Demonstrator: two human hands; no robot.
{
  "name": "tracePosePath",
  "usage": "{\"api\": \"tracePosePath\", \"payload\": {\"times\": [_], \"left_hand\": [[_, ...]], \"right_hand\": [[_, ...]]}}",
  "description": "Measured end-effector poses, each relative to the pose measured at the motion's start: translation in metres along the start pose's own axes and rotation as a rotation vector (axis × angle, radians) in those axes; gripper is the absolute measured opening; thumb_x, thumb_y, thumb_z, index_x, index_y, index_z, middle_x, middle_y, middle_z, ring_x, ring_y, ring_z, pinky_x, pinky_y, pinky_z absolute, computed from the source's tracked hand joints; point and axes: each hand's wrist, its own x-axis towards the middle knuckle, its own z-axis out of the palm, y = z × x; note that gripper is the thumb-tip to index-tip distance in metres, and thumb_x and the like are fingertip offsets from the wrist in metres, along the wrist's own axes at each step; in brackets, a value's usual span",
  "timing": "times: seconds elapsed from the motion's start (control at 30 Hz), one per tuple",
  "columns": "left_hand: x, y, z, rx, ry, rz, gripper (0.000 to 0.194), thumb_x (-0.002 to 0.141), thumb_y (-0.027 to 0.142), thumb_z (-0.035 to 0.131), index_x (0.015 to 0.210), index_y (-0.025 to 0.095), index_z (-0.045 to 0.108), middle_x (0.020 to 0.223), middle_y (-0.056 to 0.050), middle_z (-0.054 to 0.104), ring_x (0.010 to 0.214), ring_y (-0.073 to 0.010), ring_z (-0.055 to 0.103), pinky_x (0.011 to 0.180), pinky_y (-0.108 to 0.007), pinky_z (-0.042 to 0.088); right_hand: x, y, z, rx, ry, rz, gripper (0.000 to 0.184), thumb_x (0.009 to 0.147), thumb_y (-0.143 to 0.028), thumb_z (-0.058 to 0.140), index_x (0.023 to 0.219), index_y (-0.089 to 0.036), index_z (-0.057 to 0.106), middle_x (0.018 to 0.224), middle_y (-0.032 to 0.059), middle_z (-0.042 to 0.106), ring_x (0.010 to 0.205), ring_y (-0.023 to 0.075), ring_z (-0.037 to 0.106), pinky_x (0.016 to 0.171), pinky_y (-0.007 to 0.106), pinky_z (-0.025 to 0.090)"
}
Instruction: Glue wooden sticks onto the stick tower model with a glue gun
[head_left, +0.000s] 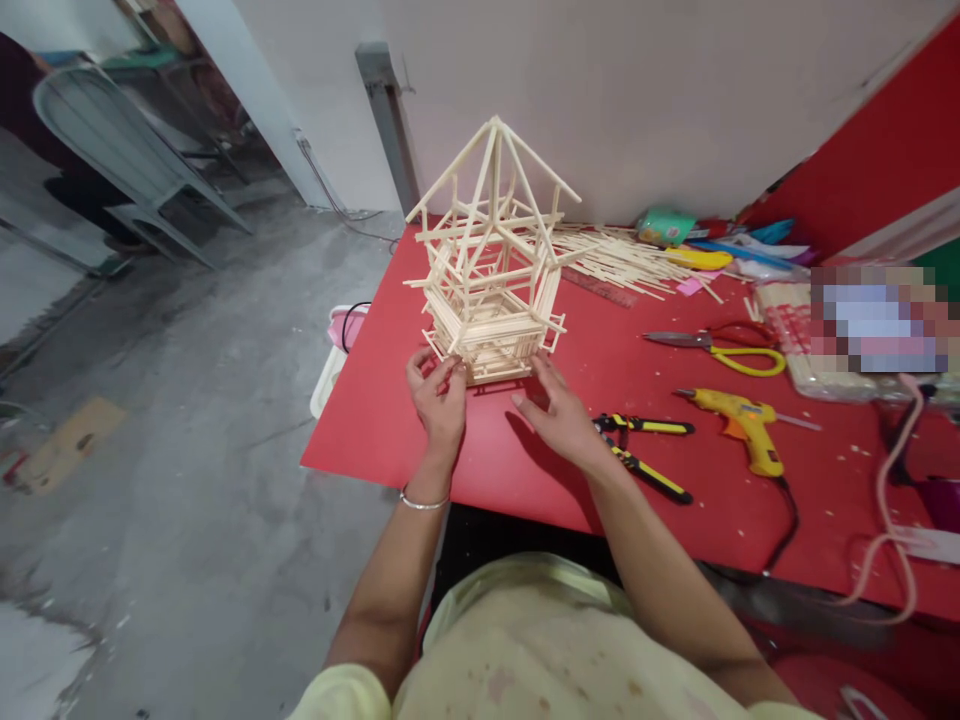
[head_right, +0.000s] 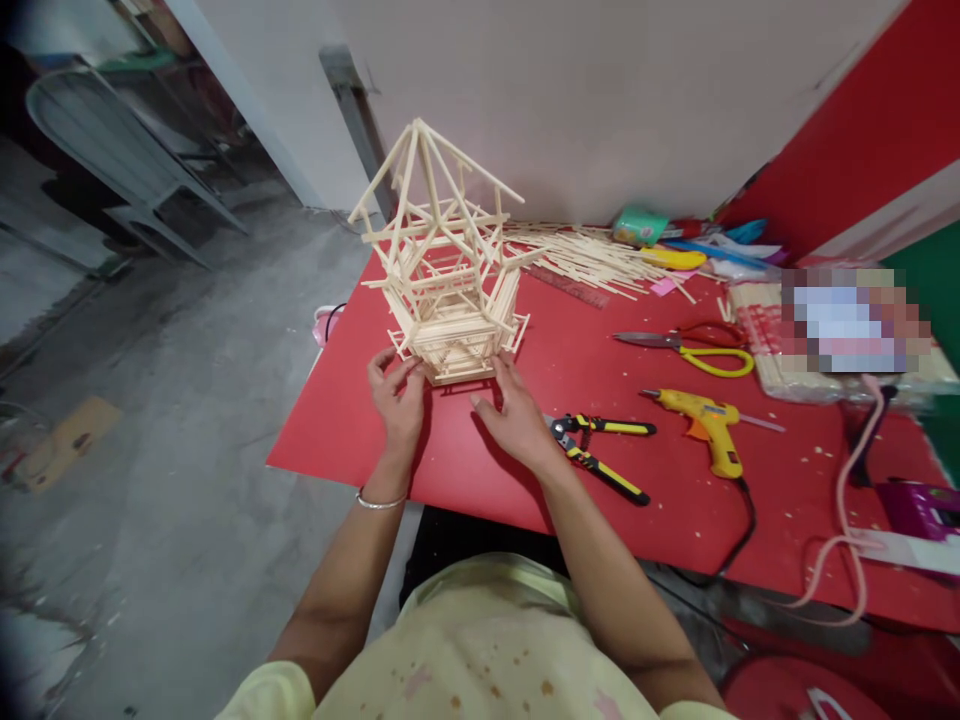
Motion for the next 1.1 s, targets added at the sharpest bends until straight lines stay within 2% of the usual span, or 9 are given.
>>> {"api": "tracePosePath", "payload": {"times": [0.2, 0.47, 0.67, 0.87, 1.1], "left_hand": [[0.002, -0.009, 0.002, -0.007, 0.0, 0.01, 0.021, 0.087, 0.023, 0.067, 0.106, 0.02, 0.074, 0.144, -0.01, 0.046, 0.137, -0.024, 0.048, 0.118, -0.042, 0.04], [0.002, -0.013, 0.004, -0.035, -0.035, 0.0, 0.017, 0.087, 0.022, 0.067, 0.103, 0.02, 0.071, 0.141, -0.011, 0.047, 0.135, -0.0218, 0.05, 0.116, -0.039, 0.043], [0.002, -0.014, 0.005, -0.054, -0.039, 0.003, 0.016, 0.09, 0.025, 0.065, 0.104, 0.021, 0.072, 0.142, -0.011, 0.048, 0.135, -0.0221, 0.051, 0.116, -0.039, 0.044], [0.001, -0.017, 0.006, -0.066, -0.041, 0.011, 0.017, 0.09, 0.025, 0.067, 0.105, 0.022, 0.074, 0.145, -0.01, 0.049, 0.137, -0.0225, 0.049, 0.115, -0.04, 0.045], [0.0, -0.008, 0.003, 0.04, -0.047, 0.117, 0.014, 0.09, 0.024, 0.066, 0.099, 0.022, 0.076, 0.149, -0.009, 0.051, 0.138, -0.025, 0.048, 0.117, -0.047, 0.042]], "right_hand": [[-0.006, 0.0, -0.008, 0.007, 0.005, -0.018, 0.067, 0.093, -0.043, 0.062, 0.156, -0.026, 0.046, 0.162, 0.0077, 0.045, 0.154, 0.0272, 0.035, 0.128, 0.051, 0.026], [-0.013, 0.005, -0.012, -0.003, 0.006, -0.017, 0.065, 0.093, -0.044, 0.062, 0.154, -0.025, 0.049, 0.157, 0.0099, 0.051, 0.145, 0.0286, 0.048, 0.123, 0.053, 0.034], [-0.014, 0.002, -0.012, -0.022, 0.012, -0.032, 0.064, 0.094, -0.043, 0.062, 0.155, -0.028, 0.048, 0.157, 0.0077, 0.051, 0.147, 0.0293, 0.045, 0.125, 0.054, 0.031], [-0.015, -0.001, -0.011, -0.045, 0.007, -0.041, 0.066, 0.094, -0.043, 0.061, 0.156, -0.027, 0.046, 0.159, 0.0098, 0.048, 0.149, 0.0298, 0.043, 0.125, 0.055, 0.031], [-0.012, -0.003, -0.009, -0.045, 0.004, -0.066, 0.066, 0.095, -0.039, 0.06, 0.158, -0.028, 0.042, 0.161, 0.0081, 0.046, 0.15, 0.0276, 0.042, 0.125, 0.053, 0.031]]}}
